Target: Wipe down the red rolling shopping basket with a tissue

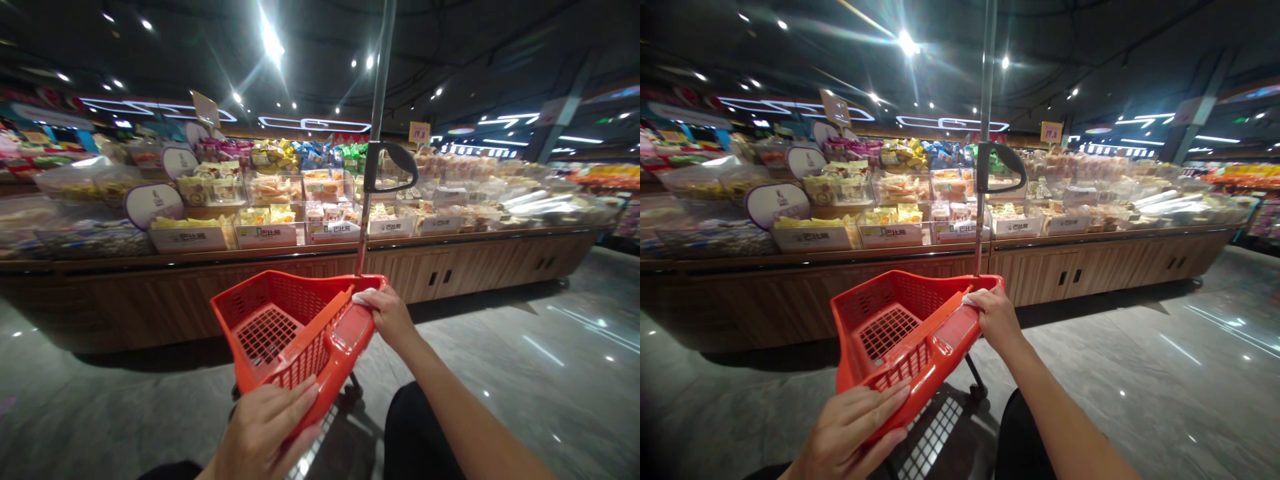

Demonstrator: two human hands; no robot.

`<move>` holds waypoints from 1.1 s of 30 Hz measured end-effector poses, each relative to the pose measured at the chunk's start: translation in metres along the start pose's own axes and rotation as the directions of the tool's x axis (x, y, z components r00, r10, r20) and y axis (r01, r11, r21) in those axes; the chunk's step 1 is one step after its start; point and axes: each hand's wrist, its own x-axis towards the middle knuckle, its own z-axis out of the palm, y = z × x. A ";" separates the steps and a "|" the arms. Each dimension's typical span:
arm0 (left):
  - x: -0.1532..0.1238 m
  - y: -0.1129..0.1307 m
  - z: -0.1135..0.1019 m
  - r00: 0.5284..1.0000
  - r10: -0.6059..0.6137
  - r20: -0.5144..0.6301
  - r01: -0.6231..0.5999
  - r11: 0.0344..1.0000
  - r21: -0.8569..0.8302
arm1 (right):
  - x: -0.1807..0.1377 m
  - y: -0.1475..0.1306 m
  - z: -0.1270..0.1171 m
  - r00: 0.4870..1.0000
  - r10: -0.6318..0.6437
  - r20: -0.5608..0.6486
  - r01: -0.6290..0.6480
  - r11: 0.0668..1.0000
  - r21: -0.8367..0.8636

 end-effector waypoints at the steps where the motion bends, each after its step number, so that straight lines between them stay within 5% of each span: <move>1: 0.000 -0.001 0.000 1.000 0.008 0.007 -0.008 1.000 -0.001 | -0.003 -0.005 -0.001 1.000 -0.022 -0.001 0.022 1.000 -0.017; 8: -0.003 -0.011 -0.006 1.000 -0.007 0.003 0.007 1.000 -0.011 | -0.020 -0.038 0.000 0.967 -0.242 0.083 0.232 0.966 0.112; 15: -0.021 -0.032 -0.014 0.997 -0.056 0.052 0.058 0.998 -0.024 | -0.017 -0.003 -0.005 0.995 -0.043 -0.094 0.040 0.999 -0.030; 22: -0.028 -0.042 -0.022 0.991 -0.131 0.037 0.131 0.991 -0.018 | -0.030 -0.041 0.009 0.984 -0.176 -0.022 0.177 0.982 0.059; 29: -0.032 -0.045 -0.031 0.990 -0.137 0.040 0.134 0.989 0.063 | -0.013 -0.040 0.013 0.998 -0.022 -0.059 0.021 0.999 -0.030; 33: -0.036 -0.042 -0.034 0.996 -0.074 0.057 0.061 0.977 0.203 | -0.021 -0.064 0.023 0.992 -0.116 -0.042 0.118 0.993 0.028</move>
